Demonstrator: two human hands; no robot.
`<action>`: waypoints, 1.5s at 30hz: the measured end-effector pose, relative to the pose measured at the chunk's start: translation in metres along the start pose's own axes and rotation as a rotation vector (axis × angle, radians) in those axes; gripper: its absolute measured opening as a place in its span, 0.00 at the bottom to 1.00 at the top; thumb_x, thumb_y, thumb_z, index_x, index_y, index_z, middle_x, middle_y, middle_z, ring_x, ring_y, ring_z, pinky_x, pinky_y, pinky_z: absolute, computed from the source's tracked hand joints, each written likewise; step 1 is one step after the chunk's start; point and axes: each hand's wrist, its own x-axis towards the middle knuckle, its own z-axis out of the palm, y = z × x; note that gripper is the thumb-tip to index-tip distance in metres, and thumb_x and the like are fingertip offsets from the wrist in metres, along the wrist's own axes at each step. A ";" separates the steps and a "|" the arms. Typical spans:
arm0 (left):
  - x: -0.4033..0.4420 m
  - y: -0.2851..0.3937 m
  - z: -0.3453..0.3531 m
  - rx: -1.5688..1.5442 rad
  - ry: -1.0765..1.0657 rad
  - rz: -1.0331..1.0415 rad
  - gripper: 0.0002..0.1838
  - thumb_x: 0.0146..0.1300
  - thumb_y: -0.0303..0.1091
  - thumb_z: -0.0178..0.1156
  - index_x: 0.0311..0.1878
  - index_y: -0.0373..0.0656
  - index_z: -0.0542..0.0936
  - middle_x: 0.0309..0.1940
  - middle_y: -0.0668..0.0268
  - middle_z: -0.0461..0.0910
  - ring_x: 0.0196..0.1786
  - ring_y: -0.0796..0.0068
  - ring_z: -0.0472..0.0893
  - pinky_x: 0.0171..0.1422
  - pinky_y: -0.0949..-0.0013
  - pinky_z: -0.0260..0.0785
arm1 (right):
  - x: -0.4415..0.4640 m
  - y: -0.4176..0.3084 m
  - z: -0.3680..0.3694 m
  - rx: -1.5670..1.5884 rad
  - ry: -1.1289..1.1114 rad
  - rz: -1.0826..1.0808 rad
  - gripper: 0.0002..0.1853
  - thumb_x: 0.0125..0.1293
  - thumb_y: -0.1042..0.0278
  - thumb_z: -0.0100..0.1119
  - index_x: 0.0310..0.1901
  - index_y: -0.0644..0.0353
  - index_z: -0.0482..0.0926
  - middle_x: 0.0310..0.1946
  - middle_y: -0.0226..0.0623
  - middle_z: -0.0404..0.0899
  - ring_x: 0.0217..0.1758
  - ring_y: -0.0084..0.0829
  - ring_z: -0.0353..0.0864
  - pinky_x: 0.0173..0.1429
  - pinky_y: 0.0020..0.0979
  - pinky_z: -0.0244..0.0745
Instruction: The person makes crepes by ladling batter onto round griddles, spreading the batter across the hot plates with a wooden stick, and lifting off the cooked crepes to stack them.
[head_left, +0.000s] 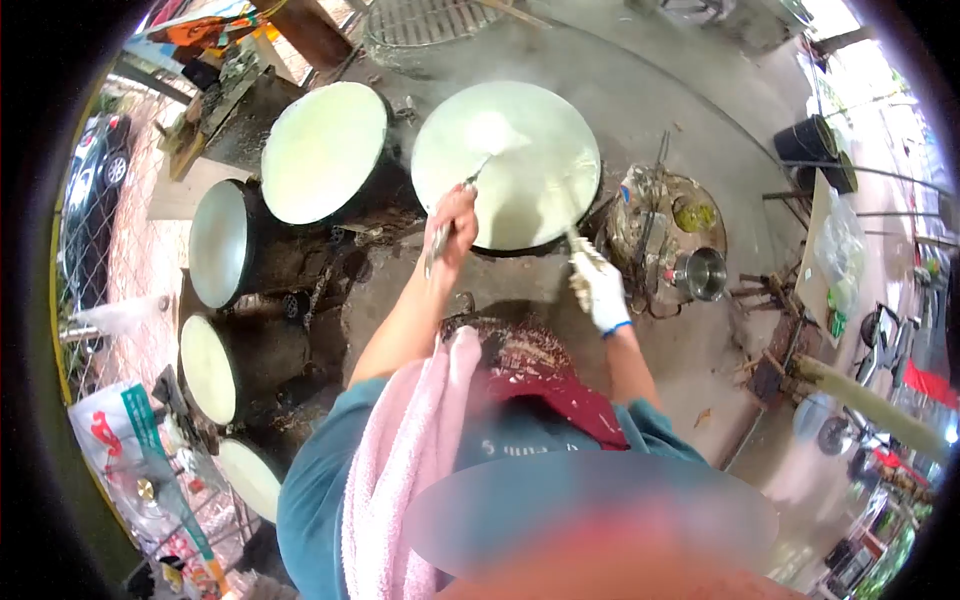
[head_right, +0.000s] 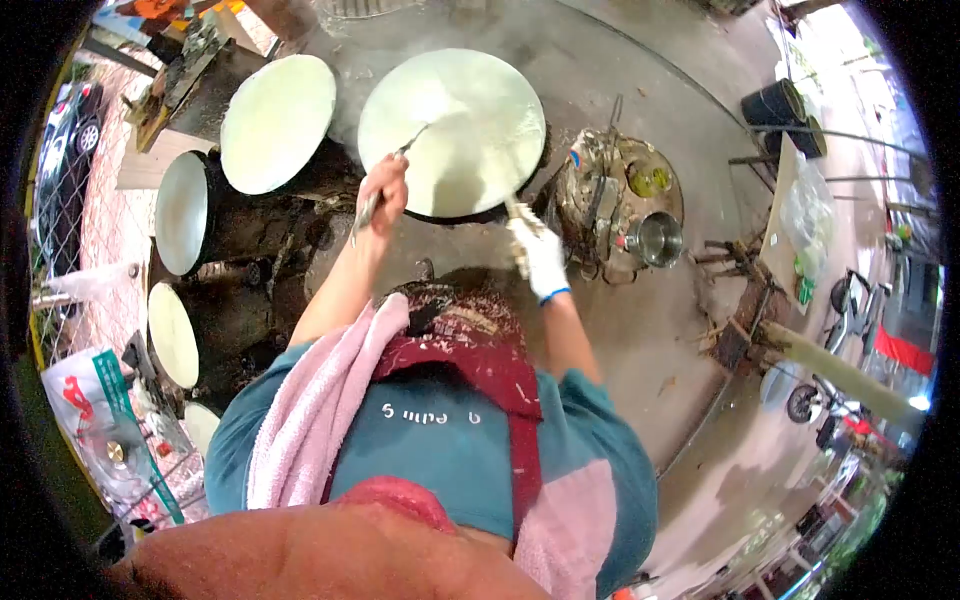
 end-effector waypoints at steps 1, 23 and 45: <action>-0.014 -0.009 0.019 0.094 0.005 -0.024 0.13 0.75 0.34 0.42 0.42 0.32 0.71 0.15 0.76 0.64 0.12 0.88 0.65 0.20 0.77 0.48 | 0.017 -0.002 -0.013 -0.066 0.076 0.081 0.18 0.66 0.54 0.61 0.54 0.52 0.79 0.18 0.24 0.72 0.14 0.16 0.65 0.15 0.22 0.58; -0.346 0.478 0.284 1.458 0.828 0.813 0.15 0.72 0.37 0.51 0.33 0.32 0.71 0.15 0.73 0.62 0.14 0.83 0.60 0.18 0.75 0.48 | 0.031 0.078 0.578 -0.627 -0.422 -0.752 0.26 0.67 0.58 0.59 0.61 0.67 0.73 0.56 0.49 0.78 0.57 0.36 0.80 0.61 0.30 0.72; -0.533 0.545 0.245 1.951 1.117 1.587 0.10 0.69 0.32 0.56 0.44 0.36 0.70 0.24 0.51 0.75 0.26 0.53 0.76 0.32 0.60 0.68 | 0.053 0.165 0.813 -0.767 -0.431 -0.389 0.20 0.68 0.55 0.58 0.56 0.56 0.78 0.24 0.27 0.76 0.20 0.18 0.70 0.24 0.22 0.65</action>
